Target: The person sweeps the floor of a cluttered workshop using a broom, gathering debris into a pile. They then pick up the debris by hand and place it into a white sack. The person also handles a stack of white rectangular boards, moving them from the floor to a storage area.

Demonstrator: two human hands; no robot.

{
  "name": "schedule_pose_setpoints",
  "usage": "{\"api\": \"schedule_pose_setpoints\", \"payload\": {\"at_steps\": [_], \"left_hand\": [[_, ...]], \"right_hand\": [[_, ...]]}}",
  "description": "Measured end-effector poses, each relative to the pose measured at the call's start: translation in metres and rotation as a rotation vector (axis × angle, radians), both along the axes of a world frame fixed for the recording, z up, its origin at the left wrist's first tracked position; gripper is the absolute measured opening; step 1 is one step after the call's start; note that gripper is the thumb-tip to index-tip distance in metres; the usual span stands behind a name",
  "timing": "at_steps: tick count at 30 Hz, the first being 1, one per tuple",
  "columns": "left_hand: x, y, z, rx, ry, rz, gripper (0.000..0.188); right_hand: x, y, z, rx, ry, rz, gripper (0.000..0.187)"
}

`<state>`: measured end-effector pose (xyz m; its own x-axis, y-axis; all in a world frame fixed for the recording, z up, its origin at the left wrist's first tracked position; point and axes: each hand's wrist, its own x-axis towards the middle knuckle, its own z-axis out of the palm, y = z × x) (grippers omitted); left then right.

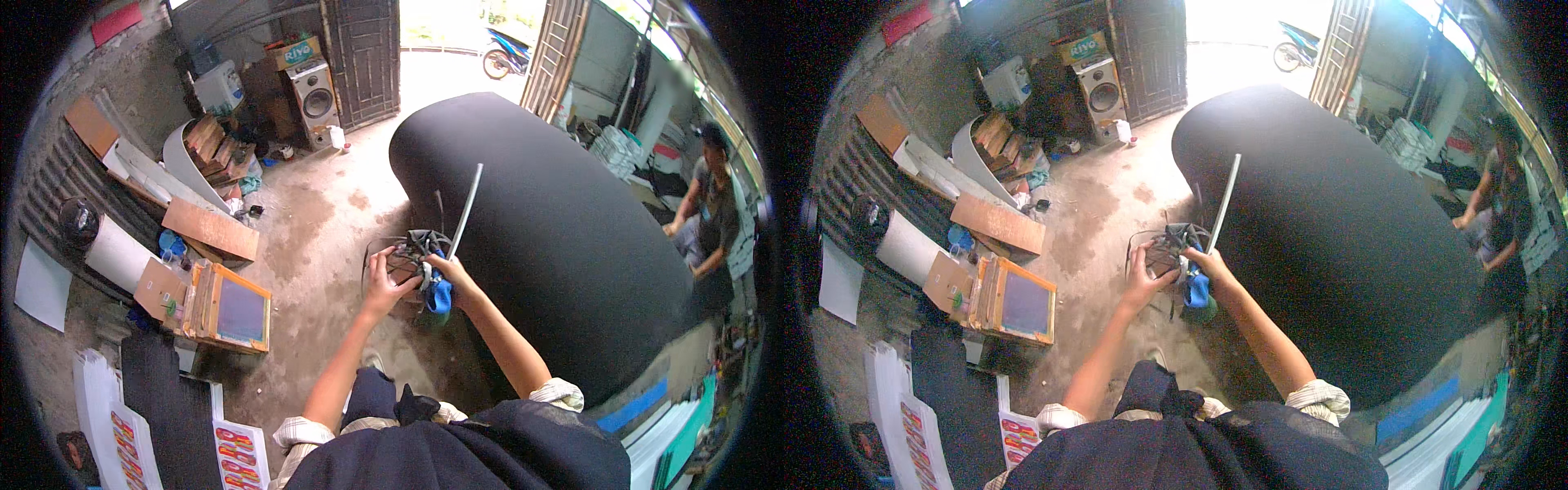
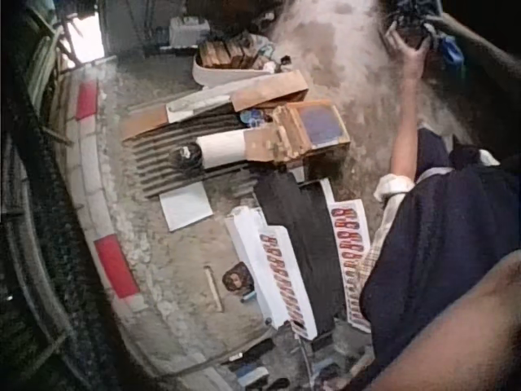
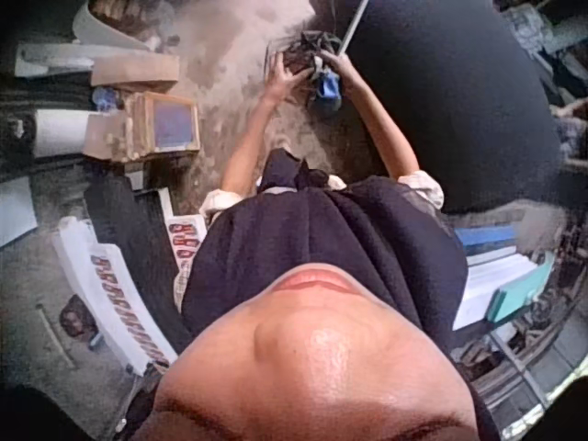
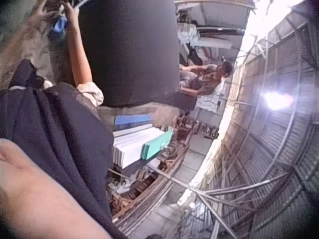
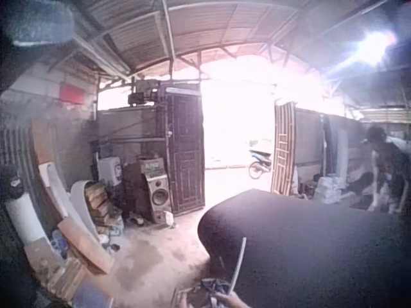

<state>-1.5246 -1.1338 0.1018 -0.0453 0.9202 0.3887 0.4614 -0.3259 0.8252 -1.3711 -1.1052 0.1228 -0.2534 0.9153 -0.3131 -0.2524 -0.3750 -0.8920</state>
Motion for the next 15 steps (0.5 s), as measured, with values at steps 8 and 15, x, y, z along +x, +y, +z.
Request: {"api": "schedule_pose_setpoints", "payload": {"at_steps": [8,15], "left_hand": [[-0.135,0.202,-0.008,-0.001,-0.1,0.165,0.071],[-0.23,0.385,0.029,0.077,0.003,0.261,0.07]], "right_hand": [[-0.151,0.226,-0.001,0.009,-0.08,0.107,0.018],[-0.259,0.395,0.06,-0.071,0.041,0.083,0.017]]}}
